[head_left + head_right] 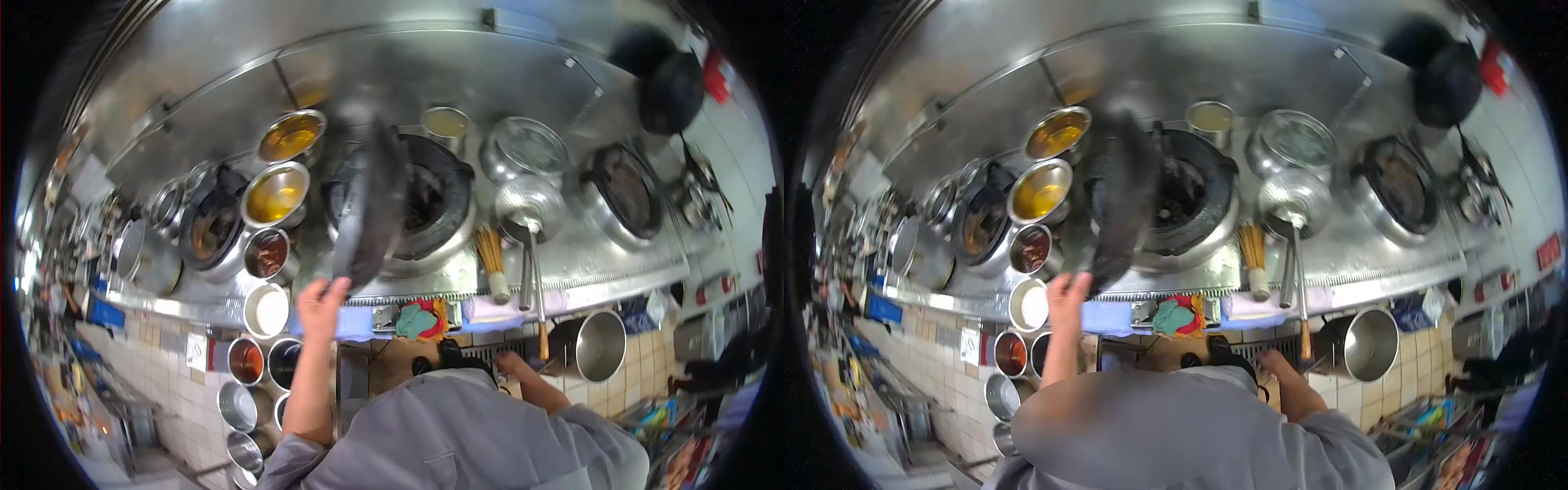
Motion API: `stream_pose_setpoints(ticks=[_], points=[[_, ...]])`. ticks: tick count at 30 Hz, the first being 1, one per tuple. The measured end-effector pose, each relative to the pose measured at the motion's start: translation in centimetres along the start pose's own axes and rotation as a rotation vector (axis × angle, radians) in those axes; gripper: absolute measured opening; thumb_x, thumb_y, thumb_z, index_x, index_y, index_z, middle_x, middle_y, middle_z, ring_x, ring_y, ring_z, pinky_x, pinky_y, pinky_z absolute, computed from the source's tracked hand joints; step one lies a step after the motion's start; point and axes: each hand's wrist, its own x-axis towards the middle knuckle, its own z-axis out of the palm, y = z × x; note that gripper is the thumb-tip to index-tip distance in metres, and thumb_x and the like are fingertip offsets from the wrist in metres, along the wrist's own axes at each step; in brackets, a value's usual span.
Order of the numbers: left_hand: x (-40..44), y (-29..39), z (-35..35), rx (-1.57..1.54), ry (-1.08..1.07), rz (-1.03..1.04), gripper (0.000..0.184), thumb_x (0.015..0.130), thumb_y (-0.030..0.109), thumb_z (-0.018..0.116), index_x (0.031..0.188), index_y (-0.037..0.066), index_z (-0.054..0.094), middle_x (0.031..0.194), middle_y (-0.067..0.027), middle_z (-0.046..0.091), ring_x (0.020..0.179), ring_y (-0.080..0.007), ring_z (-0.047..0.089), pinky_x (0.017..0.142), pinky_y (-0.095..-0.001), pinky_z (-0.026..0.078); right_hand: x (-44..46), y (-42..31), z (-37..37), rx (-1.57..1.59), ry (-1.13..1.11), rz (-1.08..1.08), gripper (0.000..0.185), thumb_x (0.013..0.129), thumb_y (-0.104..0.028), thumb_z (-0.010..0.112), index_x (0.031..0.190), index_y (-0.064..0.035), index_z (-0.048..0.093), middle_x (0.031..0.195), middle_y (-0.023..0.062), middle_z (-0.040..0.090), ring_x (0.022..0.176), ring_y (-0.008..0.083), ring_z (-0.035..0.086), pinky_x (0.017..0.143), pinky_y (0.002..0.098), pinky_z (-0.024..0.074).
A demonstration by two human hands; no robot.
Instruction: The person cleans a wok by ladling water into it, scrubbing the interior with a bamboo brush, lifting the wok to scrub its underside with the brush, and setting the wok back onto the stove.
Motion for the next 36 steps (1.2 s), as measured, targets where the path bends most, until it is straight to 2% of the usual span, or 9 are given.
stream_pose_setpoints(ticks=[6, 9, 11, 14, 18, 22, 26, 30, 36], points=[[2.4, -2.0, -2.2, -0.486, -0.046, -0.052, 0.017, 0.092, 0.016, 0.064, 0.080, 0.007, 0.054, 0.058, 0.0077, 0.039, 0.046, -0.0012, 0.031, 0.041, -0.0213, 0.022, 0.9, -3.7, 0.4, 0.342, 0.060, -0.048, 0.028, 0.090, -0.030, 0.049, 0.101, -0.0100, 0.065, 0.079, 0.0044, 0.064, 0.065, 0.0165, 0.062, 0.050, 0.0358, 0.0526], [0.7, -1.9, -0.4, 0.145, -0.046, 0.075, 0.033, 0.088, 0.023, 0.069, 0.066, 0.006, 0.050, 0.058, 0.0067, 0.043, 0.053, -0.0040, 0.033, 0.044, -0.0251, 0.025, 0.6, -2.6, 1.3, 0.340, 0.032, 0.049, 0.032, 0.090, -0.033, 0.050, 0.103, -0.0076, 0.064, 0.084, 0.0065, 0.066, 0.069, 0.0174, 0.065, 0.053, 0.0357, 0.0537], [-0.7, -4.2, 0.7, 0.403, -0.247, 0.124, 0.046, 0.081, 0.027, 0.075, 0.056, 0.004, 0.043, 0.052, 0.0052, 0.041, 0.053, -0.0062, 0.034, 0.045, -0.0277, 0.028, -1.0, -0.3, 1.8, 0.344, 0.039, 0.000, 0.034, 0.090, -0.034, 0.050, 0.104, -0.0068, 0.063, 0.087, 0.0073, 0.067, 0.071, 0.0180, 0.066, 0.055, 0.0356, 0.0540], [-4.4, -5.4, 4.0, 0.611, -0.525, 0.536, 0.046, 0.078, 0.034, 0.075, 0.053, 0.006, 0.048, 0.049, -0.0122, 0.049, 0.044, -0.0292, 0.049, 0.044, -0.0389, 0.038, -4.0, 1.8, 2.8, 0.386, 0.021, 0.143, 0.038, 0.091, -0.037, 0.051, 0.108, -0.0057, 0.063, 0.097, 0.0102, 0.068, 0.076, 0.0206, 0.069, 0.057, 0.0354, 0.0542], [-7.4, -3.7, 7.9, 0.665, -0.723, 0.709, 0.040, 0.082, 0.040, 0.068, 0.058, 0.010, 0.054, 0.052, -0.0095, 0.055, 0.047, -0.0293, 0.057, 0.045, -0.0383, 0.046, -7.8, 3.7, 3.4, 0.536, 0.055, 0.368, 0.034, 0.090, -0.031, 0.050, 0.108, -0.0021, 0.058, 0.101, 0.0148, 0.066, 0.083, 0.0306, 0.068, 0.069, 0.0472, 0.0539], [-1.0, -5.2, 16.9, 0.724, -0.607, 0.758, 0.041, 0.086, 0.042, 0.061, 0.062, 0.009, 0.056, 0.054, -0.0144, 0.057, 0.051, -0.0340, 0.059, 0.048, -0.0451, 0.048, -9.3, 5.9, 3.7, 0.717, 0.092, 0.427, 0.035, 0.090, -0.031, 0.051, 0.114, -0.0056, 0.055, 0.103, 0.0131, 0.065, 0.087, 0.0306, 0.067, 0.073, 0.0491, 0.0518], [8.7, -2.7, 25.9, 0.697, -0.526, 0.733, 0.041, 0.086, 0.043, 0.060, 0.068, 0.006, 0.061, 0.065, -0.0191, 0.062, 0.062, -0.0398, 0.062, 0.057, -0.0481, 0.051, -10.1, 5.3, 3.1, 0.678, 0.124, 0.409, 0.040, 0.094, -0.032, 0.049, 0.126, -0.0086, 0.051, 0.110, 0.0093, 0.064, 0.087, 0.0246, 0.066, 0.071, 0.0391, 0.0519], [15.4, 0.7, 30.7, 0.882, -0.621, 0.641, 0.034, 0.084, 0.045, 0.060, 0.091, 0.013, 0.072, 0.087, -0.0153, 0.069, 0.085, -0.0348, 0.066, 0.074, -0.0465, 0.053, -11.4, 5.9, 3.5, 0.848, 0.252, 0.263, 0.039, 0.094, -0.031, 0.050, 0.126, -0.0092, 0.051, 0.108, 0.0086, 0.064, 0.086, 0.0220, 0.067, 0.068, 0.0369, 0.0519], [15.1, 7.3, 34.9, 1.113, -0.753, 0.659, 0.043, 0.086, 0.047, 0.055, 0.112, 0.014, 0.066, 0.116, -0.0117, 0.064, 0.108, -0.0323, 0.060, 0.088, -0.0466, 0.047, -18.3, 10.2, 8.3, 0.827, 0.516, 0.270, 0.046, 0.092, -0.034, 0.052, 0.130, -0.0071, 0.053, 0.109, 0.0121, 0.066, 0.081, 0.0204, 0.068, 0.073, 0.0347, 0.0537]])
